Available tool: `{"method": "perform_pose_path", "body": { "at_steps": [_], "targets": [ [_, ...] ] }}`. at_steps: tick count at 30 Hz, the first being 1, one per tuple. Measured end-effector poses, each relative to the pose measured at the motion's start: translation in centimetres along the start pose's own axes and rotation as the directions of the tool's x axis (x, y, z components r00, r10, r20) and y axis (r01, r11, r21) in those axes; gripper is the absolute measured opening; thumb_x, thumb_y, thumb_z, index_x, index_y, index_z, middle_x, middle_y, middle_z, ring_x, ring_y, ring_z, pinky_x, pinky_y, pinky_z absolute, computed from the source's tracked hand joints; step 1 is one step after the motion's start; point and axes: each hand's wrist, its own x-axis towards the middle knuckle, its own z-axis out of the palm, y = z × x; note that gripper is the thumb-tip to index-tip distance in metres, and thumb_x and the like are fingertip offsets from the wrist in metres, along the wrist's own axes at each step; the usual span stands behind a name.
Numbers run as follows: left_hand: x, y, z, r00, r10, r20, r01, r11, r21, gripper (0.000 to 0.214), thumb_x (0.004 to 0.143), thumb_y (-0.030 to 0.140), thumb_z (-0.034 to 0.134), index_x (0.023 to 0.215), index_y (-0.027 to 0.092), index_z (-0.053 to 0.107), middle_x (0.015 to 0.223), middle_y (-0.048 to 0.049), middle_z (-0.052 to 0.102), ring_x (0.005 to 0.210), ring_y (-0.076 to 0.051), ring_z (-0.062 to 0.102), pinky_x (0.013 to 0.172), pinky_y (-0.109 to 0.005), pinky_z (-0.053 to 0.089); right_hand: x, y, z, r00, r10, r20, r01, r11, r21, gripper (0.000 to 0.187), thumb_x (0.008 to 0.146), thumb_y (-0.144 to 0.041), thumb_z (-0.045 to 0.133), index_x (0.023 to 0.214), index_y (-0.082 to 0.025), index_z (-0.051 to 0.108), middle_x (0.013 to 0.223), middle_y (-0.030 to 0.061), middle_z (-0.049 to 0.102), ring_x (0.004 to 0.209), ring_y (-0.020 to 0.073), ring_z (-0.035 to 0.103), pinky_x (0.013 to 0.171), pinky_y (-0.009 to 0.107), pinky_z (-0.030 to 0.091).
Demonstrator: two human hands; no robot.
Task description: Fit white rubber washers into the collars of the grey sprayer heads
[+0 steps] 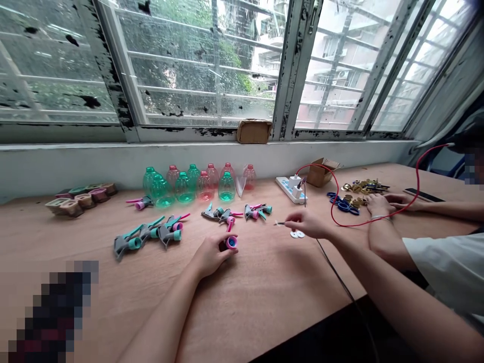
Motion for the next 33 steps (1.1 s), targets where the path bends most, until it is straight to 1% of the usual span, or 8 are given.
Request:
{"method": "perform_pose_path", "body": {
  "at_steps": [5, 12, 15, 18, 23, 26, 29, 33],
  "targets": [
    [0.0, 0.4, 0.0, 1.0, -0.001, 0.007, 0.001, 0.999, 0.037, 0.04, 0.075, 0.03, 0.065, 0.113, 0.019, 0.067, 0.101, -0.0047, 0.072, 0.088, -0.02, 0.064, 0.079, -0.028, 0.048, -1.8, 2.4, -3.7, 0.998, 0.058, -0.001, -0.049, 0.84, -0.54, 0.027, 0.083, -0.038, 0.056, 0.079, -0.02, 0.075, 0.075, 0.0068, 0.071, 0.065, 0.0167, 0.059, 0.052, 0.025, 0.032],
    [-0.1, 0.4, -0.1, 1.0, -0.007, 0.007, 0.007, 0.998, 0.054, 0.039, 0.076, 0.033, 0.064, 0.113, 0.02, 0.067, 0.099, -0.0039, 0.072, 0.084, -0.019, 0.064, 0.075, -0.028, 0.048, -1.3, 2.4, -3.7, 0.995, 0.096, 0.008, -0.057, 0.65, -0.758, 0.023, 0.081, -0.03, 0.056, 0.074, -0.021, 0.076, 0.076, 0.0098, 0.071, 0.071, 0.0213, 0.063, 0.055, 0.027, 0.034],
    [-0.1, 0.4, 0.0, 1.0, -0.009, 0.004, 0.008, 0.998, 0.069, 0.039, 0.076, 0.032, 0.063, 0.113, 0.021, 0.066, 0.097, -0.003, 0.072, 0.083, -0.018, 0.063, 0.073, -0.027, 0.047, -0.5, 1.7, -3.9, 0.99, 0.113, -0.083, -0.138, 0.691, -0.709, 0.024, 0.079, -0.038, 0.06, 0.073, -0.02, 0.075, 0.076, 0.009, 0.069, 0.068, 0.0194, 0.06, 0.052, 0.026, 0.031],
    [-0.1, 0.3, 0.1, 0.999, -0.003, -0.039, 0.007, 0.994, 0.11, 0.038, 0.077, 0.031, 0.062, 0.113, 0.022, 0.063, 0.09, -0.0012, 0.07, 0.076, -0.017, 0.062, 0.069, -0.026, 0.046, 0.9, 0.4, -2.6, 0.985, 0.119, -0.123, -0.166, 0.84, -0.517, 0.028, 0.077, -0.043, 0.061, 0.074, -0.018, 0.073, 0.066, 0.004, 0.063, 0.061, 0.0151, 0.054, 0.05, 0.025, 0.027],
    [-0.2, 0.4, -0.7, 0.982, 0.063, -0.18, 0.004, 0.936, 0.351, 0.025, 0.076, 0.024, 0.058, 0.101, 0.023, 0.065, 0.095, -0.0021, 0.069, 0.086, -0.02, 0.06, 0.076, -0.03, 0.045, 4.2, -3.1, 3.6, 0.988, 0.075, -0.133, -0.086, 0.993, -0.082, 0.026, 0.078, -0.039, 0.058, 0.076, -0.016, 0.069, 0.055, -0.0037, 0.052, 0.052, 0.0105, 0.044, 0.049, 0.023, 0.025],
    [-0.2, 0.3, -2.6, 0.913, 0.099, -0.395, 0.147, 0.825, 0.546, 0.027, 0.079, 0.024, 0.054, 0.104, 0.022, 0.065, 0.1, -0.005, 0.069, 0.095, -0.026, 0.054, 0.086, -0.038, 0.041, 6.4, -5.7, 7.7, 0.982, 0.039, -0.184, -0.042, 0.999, -0.009, 0.023, 0.081, -0.032, 0.054, 0.074, -0.016, 0.068, 0.061, -0.0014, 0.058, 0.058, 0.0116, 0.049, 0.053, 0.022, 0.029],
    [-0.4, -0.4, -4.9, 0.791, 0.054, -0.61, 0.427, 0.665, 0.613, 0.03, 0.085, 0.026, 0.046, 0.108, 0.02, 0.064, 0.103, -0.009, 0.067, 0.1, -0.032, 0.049, 0.085, -0.044, 0.038, 8.4, -8.3, 10.7, 0.978, 0.008, -0.21, -0.011, 1.0, -0.009, 0.024, 0.08, -0.037, 0.056, 0.086, -0.019, 0.07, 0.072, 0.0016, 0.066, 0.067, 0.0153, 0.057, 0.057, 0.023, 0.034],
    [-0.9, -2.0, -6.7, 0.693, -0.069, -0.718, 0.639, 0.519, 0.567, 0.032, 0.084, 0.023, 0.044, 0.108, 0.018, 0.064, 0.112, -0.0134, 0.063, 0.105, -0.035, 0.046, 0.084, -0.048, 0.036, 11.5, -11.5, 12.2, 0.957, -0.003, -0.291, -0.051, 0.982, -0.181, 0.042, 0.08, -0.048, 0.057, 0.113, -0.025, 0.065, 0.106, 0.0066, 0.07, 0.096, 0.0228, 0.062, 0.074, 0.027, 0.043]
  ]
}}
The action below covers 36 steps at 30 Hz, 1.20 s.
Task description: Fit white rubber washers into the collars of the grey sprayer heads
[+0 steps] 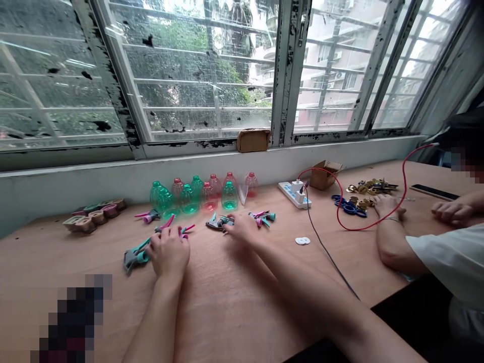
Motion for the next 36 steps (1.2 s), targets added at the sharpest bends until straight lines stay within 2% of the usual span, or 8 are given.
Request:
{"method": "perform_pose_path", "body": {
  "at_steps": [2, 6, 10, 17, 23, 27, 31, 36],
  "targets": [
    [0.0, -0.5, 0.3, 0.998, -0.051, 0.044, 0.049, 0.998, 0.032, 0.031, 0.083, 0.025, 0.046, 0.107, 0.018, 0.064, 0.114, -0.0152, 0.061, 0.107, -0.036, 0.045, 0.085, -0.049, 0.036, 1.7, -1.1, 0.4, 0.997, 0.062, 0.041, -0.058, 0.995, -0.085, 0.048, 0.081, -0.054, 0.053, 0.116, -0.022, 0.064, 0.111, 0.0102, 0.069, 0.101, 0.0258, 0.062, 0.078, 0.031, 0.045],
    [-0.3, -0.4, 0.6, 0.995, -0.092, 0.034, 0.091, 0.995, 0.042, 0.037, 0.084, 0.035, 0.046, 0.111, 0.016, 0.062, 0.117, -0.0172, 0.058, 0.112, -0.037, 0.043, 0.088, -0.05, 0.035, 4.4, -1.7, 1.0, 0.978, 0.144, 0.154, -0.123, 0.983, -0.14, 0.046, 0.078, -0.055, 0.056, 0.097, -0.016, 0.072, 0.103, 0.0157, 0.071, 0.095, 0.0282, 0.066, 0.072, 0.031, 0.047],
    [-0.6, 0.4, 0.5, 0.997, -0.076, -0.014, 0.076, 0.997, 0.011, 0.039, 0.083, 0.036, 0.048, 0.114, 0.015, 0.06, 0.125, -0.0164, 0.054, 0.116, -0.036, 0.042, 0.093, -0.05, 0.034, 5.4, -1.0, 1.8, 0.971, 0.142, 0.193, -0.122, 0.986, -0.114, 0.036, 0.078, -0.05, 0.06, 0.087, -0.02, 0.075, 0.091, 0.0121, 0.074, 0.086, 0.0245, 0.068, 0.067, 0.027, 0.046],
    [-1.3, 1.7, 0.4, 0.987, 0.136, -0.09, -0.148, 0.979, -0.144, 0.034, 0.085, 0.032, 0.049, 0.113, 0.017, 0.061, 0.126, -0.0141, 0.053, 0.12, -0.033, 0.041, 0.102, -0.047, 0.029, 5.0, -0.9, 1.8, 0.99, 0.03, 0.137, -0.023, 0.998, -0.053, 0.024, 0.082, -0.041, 0.061, 0.092, -0.024, 0.074, 0.091, 0.0074, 0.074, 0.084, 0.021, 0.067, 0.063, 0.024, 0.042],
    [-1.9, 2.5, 0.7, 0.948, 0.308, -0.08, -0.314, 0.868, -0.383, 0.034, 0.084, 0.03, 0.052, 0.116, 0.018, 0.055, 0.121, -0.0134, 0.054, 0.117, -0.03, 0.046, 0.099, -0.043, 0.036, 1.9, -0.7, -0.9, 0.988, -0.15, 0.02, 0.15, 0.989, 0.007, 0.029, 0.09, -0.043, 0.052, 0.105, -0.028, 0.071, 0.098, 0.0037, 0.074, 0.089, 0.0176, 0.064, 0.068, 0.023, 0.039],
    [-3.0, 3.7, 0.9, 0.947, 0.322, 0.027, -0.239, 0.756, -0.609, 0.045, 0.084, 0.031, 0.054, 0.126, 0.017, 0.046, 0.112, -0.0107, 0.058, 0.098, -0.024, 0.058, 0.089, -0.037, 0.045, -2.7, 1.7, -1.5, 0.948, -0.312, -0.062, 0.313, 0.95, 0.012, 0.026, 0.089, -0.037, 0.054, 0.101, -0.025, 0.073, 0.089, 0.0044, 0.074, 0.08, 0.0179, 0.065, 0.067, 0.023, 0.038],
    [-4.2, 4.7, 1.1, 0.856, 0.45, 0.253, -0.17, 0.708, -0.686, 0.05, 0.081, 0.031, 0.058, 0.129, 0.022, 0.047, 0.112, -0.0071, 0.063, 0.086, -0.021, 0.064, 0.08, -0.033, 0.049, -5.7, 4.8, -0.4, 0.89, -0.455, 0.003, 0.453, 0.887, 0.091, 0.019, 0.084, -0.028, 0.062, 0.098, -0.026, 0.074, 0.089, 0.0032, 0.075, 0.079, 0.0165, 0.065, 0.069, 0.022, 0.039],
    [-4.8, 4.7, 1.6, 0.793, 0.515, 0.326, -0.184, 0.712, -0.678, 0.04, 0.082, 0.027, 0.057, 0.121, 0.026, 0.057, 0.112, -0.0048, 0.068, 0.102, -0.024, 0.063, 0.088, -0.034, 0.047, -6.0, 6.2, 0.8, 0.833, -0.55, 0.057, 0.528, 0.821, 0.217, 0.014, 0.082, -0.02, 0.063, 0.089, -0.023, 0.075, 0.079, 0.0025, 0.073, 0.072, 0.0143, 0.063, 0.066, 0.021, 0.04]
  ]
}}
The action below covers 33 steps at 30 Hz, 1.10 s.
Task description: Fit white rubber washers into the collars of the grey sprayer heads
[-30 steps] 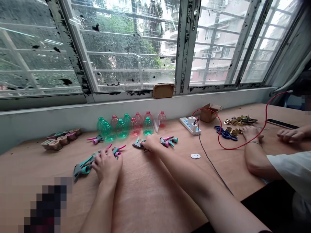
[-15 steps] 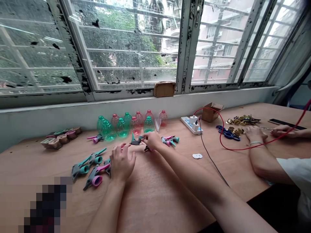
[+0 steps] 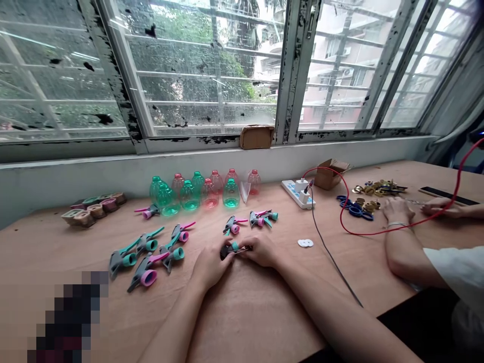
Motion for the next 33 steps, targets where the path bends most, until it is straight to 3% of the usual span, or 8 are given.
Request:
{"method": "perform_pose_path", "body": {
  "at_steps": [5, 8, 11, 17, 23, 28, 33],
  "targets": [
    [-0.2, 0.0, 0.0, 1.0, -0.018, 0.014, 0.018, 0.998, 0.054, 0.044, 0.079, 0.026, 0.059, 0.123, 0.027, 0.059, 0.116, -0.0056, 0.068, 0.105, -0.026, 0.063, 0.089, -0.035, 0.047, -0.1, -0.7, 0.1, 0.999, 0.012, -0.03, -0.009, 0.997, 0.081, 0.014, 0.085, -0.026, 0.062, 0.091, -0.022, 0.073, 0.076, 0.002, 0.07, 0.069, 0.0134, 0.061, 0.066, 0.021, 0.041],
    [-0.1, 0.0, 0.0, 0.997, -0.039, -0.059, 0.038, 0.999, -0.015, 0.042, 0.079, 0.024, 0.057, 0.122, 0.025, 0.06, 0.117, -0.0052, 0.068, 0.105, -0.025, 0.063, 0.09, -0.035, 0.047, -0.2, -0.9, -0.3, 0.994, 0.068, -0.081, -0.056, 0.988, 0.142, 0.021, 0.086, -0.032, 0.061, 0.102, -0.02, 0.07, 0.074, 0.0011, 0.068, 0.064, 0.0121, 0.057, 0.063, 0.021, 0.041],
    [0.1, -0.2, -0.1, 0.99, -0.046, -0.131, 0.035, 0.996, -0.087, 0.039, 0.079, 0.023, 0.056, 0.118, 0.023, 0.061, 0.115, -0.0048, 0.068, 0.103, -0.023, 0.063, 0.088, -0.034, 0.048, -0.3, -0.6, -0.7, 0.981, 0.143, -0.131, -0.12, 0.978, 0.169, 0.02, 0.088, -0.03, 0.057, 0.1, -0.019, 0.069, 0.076, 0.0015, 0.068, 0.064, 0.0122, 0.056, 0.063, 0.021, 0.041],
    [0.2, -0.4, 0.0, 0.997, -0.051, -0.062, 0.038, 0.981, -0.192, 0.041, 0.076, 0.02, 0.058, 0.116, 0.023, 0.062, 0.097, -0.0019, 0.071, 0.08, -0.018, 0.065, 0.072, -0.027, 0.05, -0.1, -0.2, -0.7, 0.979, 0.181, -0.093, -0.163, 0.971, 0.174, 0.02, 0.088, -0.026, 0.056, 0.1, -0.021, 0.07, 0.083, 0.002, 0.071, 0.071, 0.0142, 0.059, 0.067, 0.023, 0.043],
    [0.6, -0.6, 0.1, 0.999, -0.043, -0.02, 0.036, 0.963, -0.268, 0.038, 0.077, 0.02, 0.057, 0.114, 0.021, 0.064, 0.09, -0.0011, 0.072, 0.079, -0.017, 0.065, 0.072, -0.026, 0.05, 0.0, -1.0, -1.8, 0.983, 0.165, -0.084, -0.161, 0.986, 0.05, 0.024, 0.089, -0.027, 0.054, 0.108, -0.025, 0.07, 0.088, 0.0025, 0.073, 0.073, 0.0154, 0.062, 0.069, 0.024, 0.041],
    [0.6, -0.5, 0.0, 0.998, -0.055, -0.025, 0.048, 0.973, -0.224, 0.036, 0.078, 0.023, 0.059, 0.113, 0.022, 0.066, 0.095, -0.0021, 0.073, 0.086, -0.019, 0.066, 0.08, -0.03, 0.05, -0.1, -1.4, -2.5, 0.992, 0.114, -0.051, -0.12, 0.984, -0.129, 0.023, 0.09, -0.03, 0.053, 0.093, -0.025, 0.075, 0.084, 0.0032, 0.074, 0.075, 0.0161, 0.063, 0.068, 0.024, 0.038],
    [0.4, -0.3, 0.2, 0.998, -0.038, -0.049, 0.031, 0.991, -0.132, 0.036, 0.077, 0.027, 0.064, 0.113, 0.027, 0.066, 0.109, -0.0017, 0.071, 0.101, -0.023, 0.064, 0.09, -0.033, 0.047, -0.1, -2.5, -2.5, 0.982, 0.179, -0.066, -0.19, 0.934, -0.303, 0.028, 0.092, -0.032, 0.049, 0.089, -0.026, 0.076, 0.083, 0.0052, 0.074, 0.076, 0.0173, 0.063, 0.064, 0.025, 0.034]
  ]
}}
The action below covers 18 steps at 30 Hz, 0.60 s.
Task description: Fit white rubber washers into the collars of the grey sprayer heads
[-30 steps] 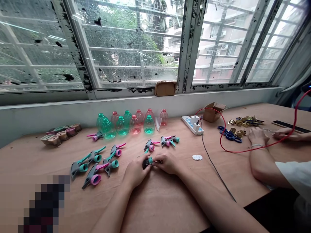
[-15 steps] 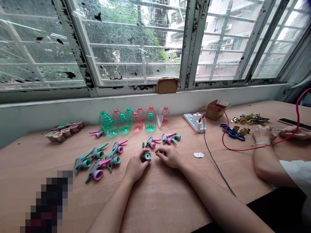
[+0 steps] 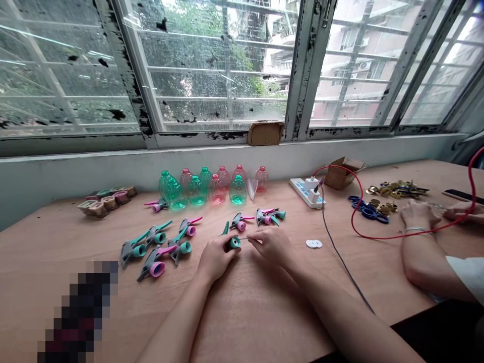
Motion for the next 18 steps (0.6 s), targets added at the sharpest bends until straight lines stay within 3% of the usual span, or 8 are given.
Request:
{"method": "perform_pose_path", "body": {
  "at_steps": [6, 10, 15, 18],
  "targets": [
    [-0.1, 0.1, 0.1, 0.997, 0.058, 0.042, -0.064, 0.985, 0.16, 0.03, 0.08, 0.028, 0.061, 0.11, 0.027, 0.065, 0.109, -0.0034, 0.07, 0.1, -0.024, 0.063, 0.084, -0.033, 0.046, 0.0, -1.3, -0.9, 0.996, -0.02, 0.082, 0.032, 0.987, -0.155, 0.033, 0.092, -0.027, 0.046, 0.075, -0.022, 0.073, 0.08, 0.0075, 0.073, 0.075, 0.0191, 0.061, 0.062, 0.027, 0.031],
    [-0.1, 0.5, -0.1, 0.976, 0.145, 0.162, -0.163, 0.981, 0.103, 0.021, 0.081, 0.023, 0.058, 0.101, 0.025, 0.065, 0.103, -0.0033, 0.069, 0.095, -0.022, 0.062, 0.078, -0.029, 0.046, -0.1, -1.3, -2.0, 0.989, -0.017, 0.15, 0.041, 0.986, -0.159, 0.027, 0.084, -0.025, 0.054, 0.065, -0.022, 0.072, 0.068, 0.0071, 0.07, 0.066, 0.0195, 0.058, 0.06, 0.029, 0.03],
    [-0.1, 0.7, -0.5, 0.949, 0.215, 0.232, -0.216, 0.976, -0.02, 0.022, 0.08, 0.02, 0.059, 0.101, 0.024, 0.066, 0.102, -0.0033, 0.068, 0.095, -0.02, 0.061, 0.083, -0.028, 0.046, -0.3, -0.4, -2.4, 0.976, -0.111, 0.188, 0.111, 0.994, 0.013, 0.027, 0.082, -0.024, 0.055, 0.06, -0.021, 0.071, 0.058, 0.0032, 0.066, 0.055, 0.0138, 0.05, 0.056, 0.027, 0.025],
    [0.0, 0.3, -0.6, 0.965, 0.188, 0.185, -0.174, 0.98, -0.092, 0.026, 0.081, 0.022, 0.061, 0.106, 0.023, 0.065, 0.109, -0.004, 0.068, 0.101, -0.021, 0.06, 0.09, -0.03, 0.044, -0.2, 0.3, -1.5, 0.982, -0.146, 0.119, 0.121, 0.974, 0.192, 0.028, 0.085, -0.024, 0.055, 0.063, -0.02, 0.071, 0.055, -0.0002, 0.063, 0.052, 0.0103, 0.045, 0.055, 0.024, 0.026]
  ]
}}
